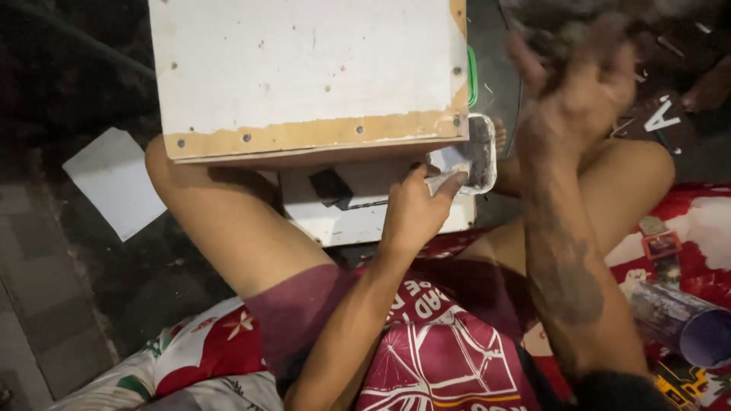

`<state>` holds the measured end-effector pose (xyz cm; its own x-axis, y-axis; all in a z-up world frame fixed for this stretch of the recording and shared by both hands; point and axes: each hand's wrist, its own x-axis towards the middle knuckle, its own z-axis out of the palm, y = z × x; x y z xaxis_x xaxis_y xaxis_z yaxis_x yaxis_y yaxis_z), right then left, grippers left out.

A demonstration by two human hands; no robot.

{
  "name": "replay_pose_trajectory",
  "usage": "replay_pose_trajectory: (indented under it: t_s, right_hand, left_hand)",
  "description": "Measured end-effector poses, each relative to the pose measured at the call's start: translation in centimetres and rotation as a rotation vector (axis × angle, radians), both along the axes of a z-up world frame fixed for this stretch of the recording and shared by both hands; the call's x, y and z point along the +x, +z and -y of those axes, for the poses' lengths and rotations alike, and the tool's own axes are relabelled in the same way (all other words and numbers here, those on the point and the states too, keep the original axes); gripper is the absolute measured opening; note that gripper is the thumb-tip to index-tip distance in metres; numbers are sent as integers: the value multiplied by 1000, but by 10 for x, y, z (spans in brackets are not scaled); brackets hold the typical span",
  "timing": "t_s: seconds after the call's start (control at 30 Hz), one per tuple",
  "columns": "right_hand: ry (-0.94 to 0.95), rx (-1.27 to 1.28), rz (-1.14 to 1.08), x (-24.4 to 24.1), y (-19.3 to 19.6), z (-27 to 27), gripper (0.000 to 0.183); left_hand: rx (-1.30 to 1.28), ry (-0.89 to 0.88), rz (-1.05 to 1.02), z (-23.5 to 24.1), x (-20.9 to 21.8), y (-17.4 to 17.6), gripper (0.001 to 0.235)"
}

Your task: The person is sanding and scraping the exterior surface and edges of a white board to smooth it.

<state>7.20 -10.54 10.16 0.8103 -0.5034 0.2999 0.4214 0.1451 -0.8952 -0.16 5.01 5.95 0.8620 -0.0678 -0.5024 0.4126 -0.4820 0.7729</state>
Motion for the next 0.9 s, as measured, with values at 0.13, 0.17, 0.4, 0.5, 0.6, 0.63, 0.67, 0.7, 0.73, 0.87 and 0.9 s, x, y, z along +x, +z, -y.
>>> replay_pose_trajectory:
  t_s: [0.13,0.17,0.4,0.5,0.6,0.63,0.67,0.7,0.73,0.87,0.9]
  right_hand:
    - [245,-31,72,17,2,-11,32]
    - [368,-75,148,20,0,-11,20]
    - [506,-158,141,40,10,-24,20]
    - [549,-187,168,46,7,-22,21]
    - [443,-319,131,49,0,-22,26]
    - [393,-320,152,49,-2,-24,21]
    - [344,-318,171,50,-5,-26,16]
    - [355,-315,168,53,-8,-26,16]
    - [375,-324,197,54,-12,-25,18]
    - [281,-472,251,51,-11,-27,19]
    - [283,-473,246,51,-12,-26,19]
  left_hand:
    - [21,-20,147,-1,-7,-28,44]
    - [66,-36,212,-1,-8,-34,44]
    - [141,-37,126,0,-1,-38,51]
    - [131,17,137,3,-1,-50,52]
    - [104,121,56,6,-8,-55,50]
    - [82,162,132,7,-12,-60,42]
    - [64,203,207,8,-17,-64,36]
    - [67,214,201,7,-18,-64,36]
    - [35,240,172,6,-20,-65,34]
    - [-5,312,292,4,-23,-66,31]
    - [-7,313,287,3,-23,-66,31]
